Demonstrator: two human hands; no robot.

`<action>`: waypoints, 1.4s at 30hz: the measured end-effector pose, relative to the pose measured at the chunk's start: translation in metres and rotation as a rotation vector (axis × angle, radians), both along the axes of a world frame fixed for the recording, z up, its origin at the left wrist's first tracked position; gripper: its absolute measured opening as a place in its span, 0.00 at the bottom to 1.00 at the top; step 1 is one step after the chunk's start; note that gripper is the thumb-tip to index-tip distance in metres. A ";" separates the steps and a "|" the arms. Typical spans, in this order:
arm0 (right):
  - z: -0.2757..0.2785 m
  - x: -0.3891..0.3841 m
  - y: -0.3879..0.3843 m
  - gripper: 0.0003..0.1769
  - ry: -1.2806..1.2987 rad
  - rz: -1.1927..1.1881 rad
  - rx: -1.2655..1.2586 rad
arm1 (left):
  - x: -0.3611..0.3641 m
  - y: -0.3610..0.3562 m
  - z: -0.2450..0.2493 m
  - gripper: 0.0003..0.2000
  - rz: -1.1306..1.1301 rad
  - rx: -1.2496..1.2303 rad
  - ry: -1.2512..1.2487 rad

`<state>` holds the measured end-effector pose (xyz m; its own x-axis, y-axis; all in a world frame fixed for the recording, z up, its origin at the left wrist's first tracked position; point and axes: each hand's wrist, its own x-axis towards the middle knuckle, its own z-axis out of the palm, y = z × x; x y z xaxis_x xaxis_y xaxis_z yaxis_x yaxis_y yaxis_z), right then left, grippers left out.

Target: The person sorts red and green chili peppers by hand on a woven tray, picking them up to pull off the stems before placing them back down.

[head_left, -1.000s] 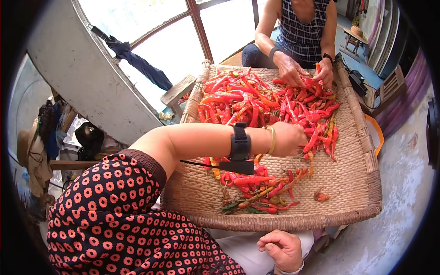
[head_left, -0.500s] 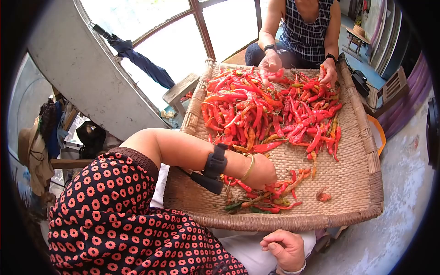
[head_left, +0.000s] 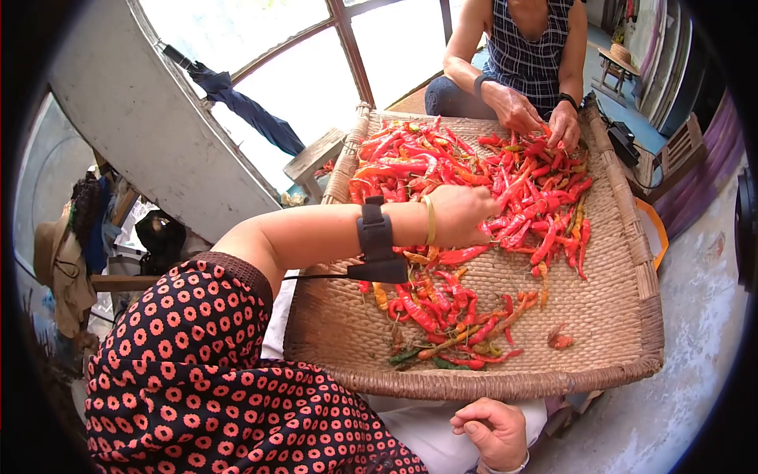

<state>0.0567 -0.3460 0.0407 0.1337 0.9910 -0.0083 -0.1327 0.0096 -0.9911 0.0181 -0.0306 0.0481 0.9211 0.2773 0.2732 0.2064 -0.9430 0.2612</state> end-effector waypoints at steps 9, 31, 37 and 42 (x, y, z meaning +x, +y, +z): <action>-0.001 0.000 0.001 0.06 0.018 0.013 -0.017 | -0.034 -0.016 -0.039 0.18 -0.229 0.233 0.501; -0.003 0.000 0.000 0.06 0.031 0.013 -0.054 | -0.021 -0.046 -0.039 0.11 -0.355 -0.063 0.449; -0.004 -0.001 0.000 0.06 0.053 0.004 -0.033 | -0.013 -0.047 -0.040 0.10 -0.353 -0.153 0.631; -0.002 0.000 0.000 0.06 0.057 0.005 -0.053 | -0.010 -0.027 -0.028 0.07 -0.377 -0.348 0.548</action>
